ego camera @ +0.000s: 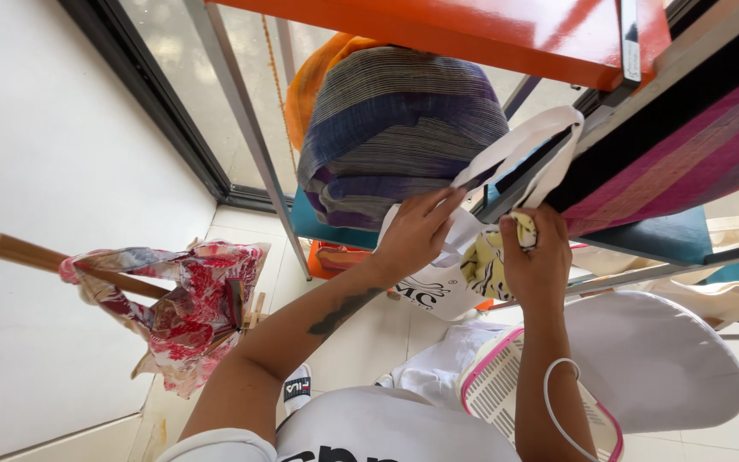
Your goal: Cleaning and organizing various tote bags and a backpack using a cloth.
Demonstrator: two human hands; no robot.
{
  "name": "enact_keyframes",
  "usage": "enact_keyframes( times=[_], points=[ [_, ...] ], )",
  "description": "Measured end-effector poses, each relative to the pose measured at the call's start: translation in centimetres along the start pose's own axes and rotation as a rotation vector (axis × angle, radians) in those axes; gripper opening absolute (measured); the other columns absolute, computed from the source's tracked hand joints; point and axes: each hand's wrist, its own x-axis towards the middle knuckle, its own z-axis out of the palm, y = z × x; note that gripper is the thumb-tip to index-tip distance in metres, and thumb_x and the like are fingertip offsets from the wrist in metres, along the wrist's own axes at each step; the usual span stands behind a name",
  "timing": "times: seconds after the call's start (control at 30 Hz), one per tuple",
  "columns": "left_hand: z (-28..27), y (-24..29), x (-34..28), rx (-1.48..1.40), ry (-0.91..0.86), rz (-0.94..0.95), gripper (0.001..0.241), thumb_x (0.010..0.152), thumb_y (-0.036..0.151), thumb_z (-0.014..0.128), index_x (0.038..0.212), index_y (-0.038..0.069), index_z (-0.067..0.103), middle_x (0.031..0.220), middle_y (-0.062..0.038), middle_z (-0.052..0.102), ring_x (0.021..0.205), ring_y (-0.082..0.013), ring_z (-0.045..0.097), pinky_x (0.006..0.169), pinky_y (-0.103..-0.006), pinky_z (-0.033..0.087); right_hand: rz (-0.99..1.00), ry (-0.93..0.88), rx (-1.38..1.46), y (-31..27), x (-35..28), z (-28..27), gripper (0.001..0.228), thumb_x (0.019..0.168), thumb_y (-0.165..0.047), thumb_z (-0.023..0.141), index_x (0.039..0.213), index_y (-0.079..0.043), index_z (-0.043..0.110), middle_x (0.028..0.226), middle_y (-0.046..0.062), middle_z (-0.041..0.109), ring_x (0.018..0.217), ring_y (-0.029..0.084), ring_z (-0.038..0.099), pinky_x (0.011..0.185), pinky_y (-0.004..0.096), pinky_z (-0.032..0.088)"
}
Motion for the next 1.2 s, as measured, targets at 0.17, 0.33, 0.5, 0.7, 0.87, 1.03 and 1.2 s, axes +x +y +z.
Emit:
enact_keyframes(
  times=[0.17,0.33,0.5,0.7,0.87,1.03,1.2],
  points=[
    [-2.4,-1.9,-3.9,-0.044,-0.018,-0.103,0.050,0.093,0.008,0.066,0.142,0.018,0.062,0.129,-0.008,0.066,0.119,-0.0287,0.066,0.097,-0.0424,0.053,0.065,0.076,0.056,0.2,-3.0,1.6,0.025,0.101,-0.022,0.075,0.119,-0.007,0.066,0.114,0.018,0.059,0.104,0.041,0.063,0.087,0.054,0.052],
    [-7.1,-3.3,-3.6,0.002,0.164,-0.167,0.046,0.090,0.004,0.070,0.135,0.012,0.066,0.126,-0.013,0.060,0.122,-0.0361,0.061,0.101,-0.0449,0.050,0.396,-0.069,0.516,-2.0,-4.6,4.0,0.022,0.098,-0.023,0.074,0.116,-0.012,0.069,0.089,0.008,0.070,0.081,0.017,0.065,0.074,0.037,0.057],
    [-10.2,-8.8,-3.3,-0.087,0.417,-0.569,0.058,0.084,-0.004,0.059,0.138,0.011,0.046,0.142,-0.016,0.038,0.140,-0.0434,0.034,0.108,-0.0503,0.041,0.559,-0.218,1.219,-2.9,-5.7,7.5,0.028,0.085,0.000,0.078,0.111,-0.003,0.068,0.093,0.016,0.074,0.080,0.027,0.075,0.070,0.044,0.063],
    [-10.4,-17.0,-5.9,-0.335,-0.029,-0.837,0.061,0.091,0.015,0.074,0.145,0.004,0.048,0.134,-0.027,0.051,0.133,-0.0528,0.047,0.104,-0.0617,0.047,1.034,-0.231,1.414,1.5,-7.8,13.0,0.028,0.086,-0.005,0.077,0.113,0.000,0.070,0.112,0.023,0.074,0.099,0.040,0.074,0.091,0.057,0.058],
    [-13.1,-13.3,-6.0,-0.392,-0.124,-0.875,0.047,0.089,0.026,0.077,0.131,0.014,0.060,0.123,-0.019,0.066,0.122,-0.0460,0.061,0.098,-0.0575,0.052,1.074,-0.312,1.469,1.6,-10.0,14.3,0.025,0.097,-0.018,0.067,0.119,-0.007,0.070,0.120,0.018,0.072,0.108,0.036,0.071,0.096,0.058,0.056],
    [-15.5,-9.6,-7.0,-0.327,-0.117,-0.883,0.068,0.095,0.041,0.070,0.152,0.018,0.042,0.133,-0.025,0.064,0.127,-0.0490,0.057,0.106,-0.0623,0.046,1.064,-0.244,1.511,0.8,-9.6,13.4,0.020,0.093,-0.009,0.072,0.113,-0.011,0.072,0.112,0.015,0.075,0.102,0.035,0.074,0.093,0.054,0.059],
    [-14.0,-13.0,-9.9,-0.179,-0.241,-0.695,0.054,0.082,0.043,0.082,0.132,0.027,0.067,0.125,0.000,0.070,0.129,-0.0298,0.057,0.117,-0.0580,0.028,1.093,-0.275,1.379,2.7,-9.4,15.4,0.026,0.085,-0.006,0.079,0.111,-0.005,0.074,0.110,0.017,0.075,0.099,0.036,0.075,0.093,0.056,0.059]
  ],
)
